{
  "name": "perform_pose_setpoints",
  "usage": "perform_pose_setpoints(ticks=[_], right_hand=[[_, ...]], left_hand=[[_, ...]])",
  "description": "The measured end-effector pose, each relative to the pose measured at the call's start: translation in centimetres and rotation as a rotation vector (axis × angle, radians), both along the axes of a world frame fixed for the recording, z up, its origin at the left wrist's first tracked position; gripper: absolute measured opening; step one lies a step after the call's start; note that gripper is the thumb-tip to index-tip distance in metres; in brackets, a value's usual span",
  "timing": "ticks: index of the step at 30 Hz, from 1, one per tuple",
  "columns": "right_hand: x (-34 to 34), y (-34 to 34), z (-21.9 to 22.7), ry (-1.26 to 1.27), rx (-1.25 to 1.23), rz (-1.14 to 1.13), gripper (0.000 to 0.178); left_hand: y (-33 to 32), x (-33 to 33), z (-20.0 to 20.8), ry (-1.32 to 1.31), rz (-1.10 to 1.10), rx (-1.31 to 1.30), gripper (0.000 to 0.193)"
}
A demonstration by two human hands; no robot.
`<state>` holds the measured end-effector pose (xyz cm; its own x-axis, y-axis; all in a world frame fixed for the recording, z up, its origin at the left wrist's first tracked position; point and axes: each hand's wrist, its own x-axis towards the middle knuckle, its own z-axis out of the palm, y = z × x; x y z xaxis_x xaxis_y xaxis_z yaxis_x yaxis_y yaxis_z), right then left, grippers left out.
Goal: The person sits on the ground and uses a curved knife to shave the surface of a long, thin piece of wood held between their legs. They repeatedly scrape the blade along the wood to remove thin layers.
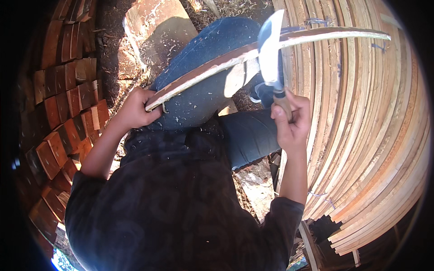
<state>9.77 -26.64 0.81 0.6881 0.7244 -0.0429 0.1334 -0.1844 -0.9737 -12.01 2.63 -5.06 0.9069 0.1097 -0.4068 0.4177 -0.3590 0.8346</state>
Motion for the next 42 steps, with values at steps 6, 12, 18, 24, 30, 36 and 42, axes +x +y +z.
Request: perform_pose_setpoints(ticks=[6,12,18,24,30,36,42], right_hand=[[-1.1,0.6,-0.8,0.019,-0.094,0.204,0.042],[-2.2,1.0,-1.4,-0.056,-0.148,0.295,0.038],[-1.0,0.7,-0.9,0.135,0.15,-0.197,0.03],[-1.1,0.2,-1.0,0.045,0.121,-0.154,0.037],[-0.8,0.0,0.1,-0.013,0.0,-0.088,0.036],[-0.5,0.0,-1.7,-0.251,-0.057,0.009,0.031],[-1.7,1.0,-2.2,-0.212,-0.166,0.282,0.034]], left_hand=[[0.4,0.5,0.3,0.038,-0.009,0.003,0.015],[0.5,0.7,0.1,0.065,-0.003,0.015,0.018],[0.7,0.8,0.1,0.058,0.001,-0.007,0.017],[0.4,0.8,0.3,0.061,0.005,-0.001,0.018],[0.3,0.3,0.0,0.049,0.004,0.005,0.018],[0.1,0.4,0.3,0.033,0.02,0.01,0.019],[0.5,0.9,0.6,0.076,-0.024,0.008,0.017]])
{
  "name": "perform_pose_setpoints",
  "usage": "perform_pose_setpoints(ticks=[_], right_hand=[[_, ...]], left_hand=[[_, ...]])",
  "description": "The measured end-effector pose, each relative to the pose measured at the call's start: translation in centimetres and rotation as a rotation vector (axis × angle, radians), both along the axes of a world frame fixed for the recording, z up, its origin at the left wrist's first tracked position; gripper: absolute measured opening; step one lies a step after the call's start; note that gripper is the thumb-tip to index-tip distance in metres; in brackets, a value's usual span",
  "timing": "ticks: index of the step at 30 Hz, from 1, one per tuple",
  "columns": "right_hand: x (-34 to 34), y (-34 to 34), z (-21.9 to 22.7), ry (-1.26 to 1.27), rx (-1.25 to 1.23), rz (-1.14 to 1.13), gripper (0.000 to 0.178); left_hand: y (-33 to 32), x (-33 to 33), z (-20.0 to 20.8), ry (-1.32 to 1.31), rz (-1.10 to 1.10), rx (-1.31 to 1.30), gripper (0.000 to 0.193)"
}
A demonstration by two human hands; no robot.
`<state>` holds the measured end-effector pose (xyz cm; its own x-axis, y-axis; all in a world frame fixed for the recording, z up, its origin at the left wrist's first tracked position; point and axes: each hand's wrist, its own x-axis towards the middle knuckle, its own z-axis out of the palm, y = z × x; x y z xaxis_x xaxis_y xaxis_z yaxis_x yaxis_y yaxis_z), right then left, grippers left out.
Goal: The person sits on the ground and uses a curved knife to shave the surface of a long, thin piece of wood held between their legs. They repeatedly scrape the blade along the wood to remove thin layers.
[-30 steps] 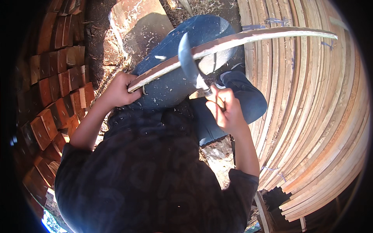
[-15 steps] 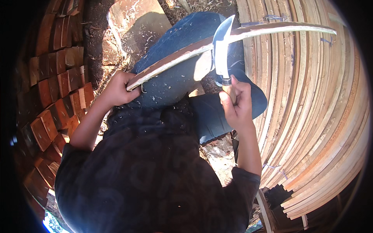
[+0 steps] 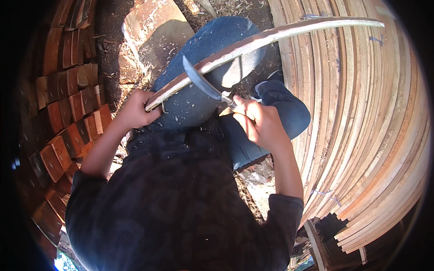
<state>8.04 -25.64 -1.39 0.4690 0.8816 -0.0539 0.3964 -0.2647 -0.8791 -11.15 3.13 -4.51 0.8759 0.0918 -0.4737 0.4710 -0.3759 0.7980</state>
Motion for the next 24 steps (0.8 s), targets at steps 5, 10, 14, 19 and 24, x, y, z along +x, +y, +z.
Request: perform_pose_setpoints(ticks=[5,10,14,19,24], right_hand=[[1.4,-0.1,0.4,-0.123,0.121,-0.355,0.035],[1.5,-0.2,1.2,0.159,0.283,-0.367,0.032],[0.9,-1.3,1.6,0.05,-0.023,-0.18,0.035],[2.1,-2.7,1.8,0.039,0.073,-0.309,0.039],[2.2,-1.4,2.2,0.341,0.275,-0.518,0.038]], left_hand=[[-0.2,0.2,-0.2,0.001,0.027,0.02,0.016],[-0.2,-0.1,-0.5,-0.012,0.034,0.028,0.016],[-0.4,-0.4,-0.5,0.01,0.026,0.027,0.015],[-0.9,0.0,-0.3,0.006,0.069,-0.019,0.014],[-0.7,-0.6,-0.7,-0.047,0.049,0.0,0.014]])
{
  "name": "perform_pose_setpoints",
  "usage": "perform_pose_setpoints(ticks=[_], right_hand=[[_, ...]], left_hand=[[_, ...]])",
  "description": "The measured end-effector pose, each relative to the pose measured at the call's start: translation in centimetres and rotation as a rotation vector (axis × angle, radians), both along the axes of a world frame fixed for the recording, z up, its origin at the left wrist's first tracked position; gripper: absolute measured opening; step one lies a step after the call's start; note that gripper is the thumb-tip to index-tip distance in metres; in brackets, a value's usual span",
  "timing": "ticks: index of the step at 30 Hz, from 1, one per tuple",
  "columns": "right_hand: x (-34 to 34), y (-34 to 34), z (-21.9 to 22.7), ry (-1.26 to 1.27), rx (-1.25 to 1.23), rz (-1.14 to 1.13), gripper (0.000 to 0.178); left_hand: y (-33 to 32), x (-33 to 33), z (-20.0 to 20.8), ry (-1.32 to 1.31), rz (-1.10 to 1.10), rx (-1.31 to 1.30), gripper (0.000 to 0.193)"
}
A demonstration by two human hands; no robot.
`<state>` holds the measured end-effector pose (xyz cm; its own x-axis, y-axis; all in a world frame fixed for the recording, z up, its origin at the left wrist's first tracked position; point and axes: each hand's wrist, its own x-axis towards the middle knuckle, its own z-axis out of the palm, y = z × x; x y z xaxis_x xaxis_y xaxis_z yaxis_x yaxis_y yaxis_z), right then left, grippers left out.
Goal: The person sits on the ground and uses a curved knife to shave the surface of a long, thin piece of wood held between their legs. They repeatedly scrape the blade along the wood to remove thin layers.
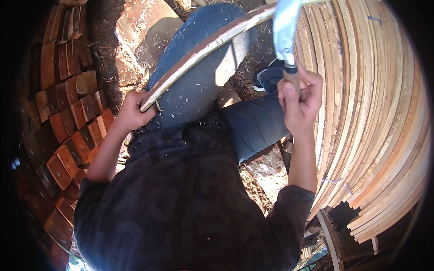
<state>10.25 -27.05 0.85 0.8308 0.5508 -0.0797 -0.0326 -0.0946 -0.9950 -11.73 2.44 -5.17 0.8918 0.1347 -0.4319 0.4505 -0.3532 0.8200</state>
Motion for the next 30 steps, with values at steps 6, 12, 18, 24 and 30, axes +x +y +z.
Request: perform_pose_setpoints(ticks=[6,12,18,24,30], right_hand=[[-0.2,0.8,-0.9,-0.08,-0.058,0.176,0.034],[-1.3,1.0,-2.3,-0.328,-0.256,0.472,0.036],[-0.8,1.6,-0.2,-0.354,-0.383,0.471,0.033],[-0.7,0.0,-0.9,-0.301,-0.255,0.119,0.04],[-0.9,0.2,-0.4,-0.054,0.045,0.103,0.035]], left_hand=[[0.3,0.0,0.2,0.036,-0.003,0.028,0.015],[0.2,0.4,0.4,0.045,-0.016,0.022,0.016],[0.3,0.4,-0.2,0.05,-0.003,0.026,0.015],[0.2,0.5,0.5,0.019,0.003,0.046,0.013],[-0.1,0.4,0.3,-0.015,0.009,0.052,0.012]])
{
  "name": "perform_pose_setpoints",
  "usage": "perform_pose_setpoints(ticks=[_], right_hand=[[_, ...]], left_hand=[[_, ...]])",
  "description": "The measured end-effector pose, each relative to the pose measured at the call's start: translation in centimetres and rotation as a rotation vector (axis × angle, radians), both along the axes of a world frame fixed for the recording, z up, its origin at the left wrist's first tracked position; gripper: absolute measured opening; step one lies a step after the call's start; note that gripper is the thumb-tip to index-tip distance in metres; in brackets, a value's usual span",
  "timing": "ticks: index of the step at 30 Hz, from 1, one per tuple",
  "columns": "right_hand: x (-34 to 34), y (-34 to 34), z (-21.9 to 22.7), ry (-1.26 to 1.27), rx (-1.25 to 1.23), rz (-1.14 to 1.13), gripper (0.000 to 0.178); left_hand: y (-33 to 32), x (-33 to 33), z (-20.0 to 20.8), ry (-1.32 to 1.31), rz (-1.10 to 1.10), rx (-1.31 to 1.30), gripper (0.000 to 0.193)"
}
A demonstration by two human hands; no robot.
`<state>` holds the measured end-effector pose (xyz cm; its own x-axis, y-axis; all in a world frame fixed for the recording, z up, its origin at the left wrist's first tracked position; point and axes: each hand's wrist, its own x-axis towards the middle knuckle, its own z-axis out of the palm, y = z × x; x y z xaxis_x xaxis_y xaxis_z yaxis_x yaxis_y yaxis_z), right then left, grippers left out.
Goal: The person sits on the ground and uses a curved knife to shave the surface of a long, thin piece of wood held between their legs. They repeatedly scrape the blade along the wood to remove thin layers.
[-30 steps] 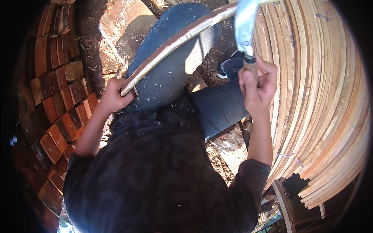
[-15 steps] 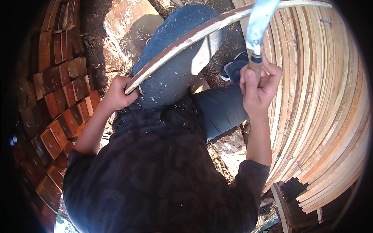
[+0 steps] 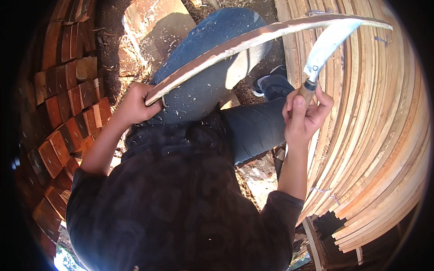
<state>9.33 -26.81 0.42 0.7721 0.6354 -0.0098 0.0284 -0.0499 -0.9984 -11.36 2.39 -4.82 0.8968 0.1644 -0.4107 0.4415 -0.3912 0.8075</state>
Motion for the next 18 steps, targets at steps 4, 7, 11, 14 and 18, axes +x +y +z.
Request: perform_pose_setpoints(ticks=[4,7,11,14,18], right_hand=[[-0.2,0.0,0.0,-0.136,-0.193,0.073,0.037],[0.3,1.1,0.5,0.05,0.1,-0.25,0.038],[0.3,0.2,-0.2,-0.113,-0.144,0.094,0.034],[0.8,-0.4,0.6,0.024,-0.071,-0.005,0.04],[0.4,-0.8,0.0,-0.132,-0.277,0.175,0.039]], left_hand=[[0.5,-0.1,0.3,0.049,-0.026,0.012,0.017],[0.1,-0.2,-0.1,0.054,0.015,-0.007,0.018],[-0.2,-0.8,-0.2,-0.025,-0.011,0.016,0.012],[-0.6,-0.7,-0.4,-0.027,0.027,0.061,0.014],[-0.8,-0.9,-0.2,-0.079,-0.002,0.213,0.016]])
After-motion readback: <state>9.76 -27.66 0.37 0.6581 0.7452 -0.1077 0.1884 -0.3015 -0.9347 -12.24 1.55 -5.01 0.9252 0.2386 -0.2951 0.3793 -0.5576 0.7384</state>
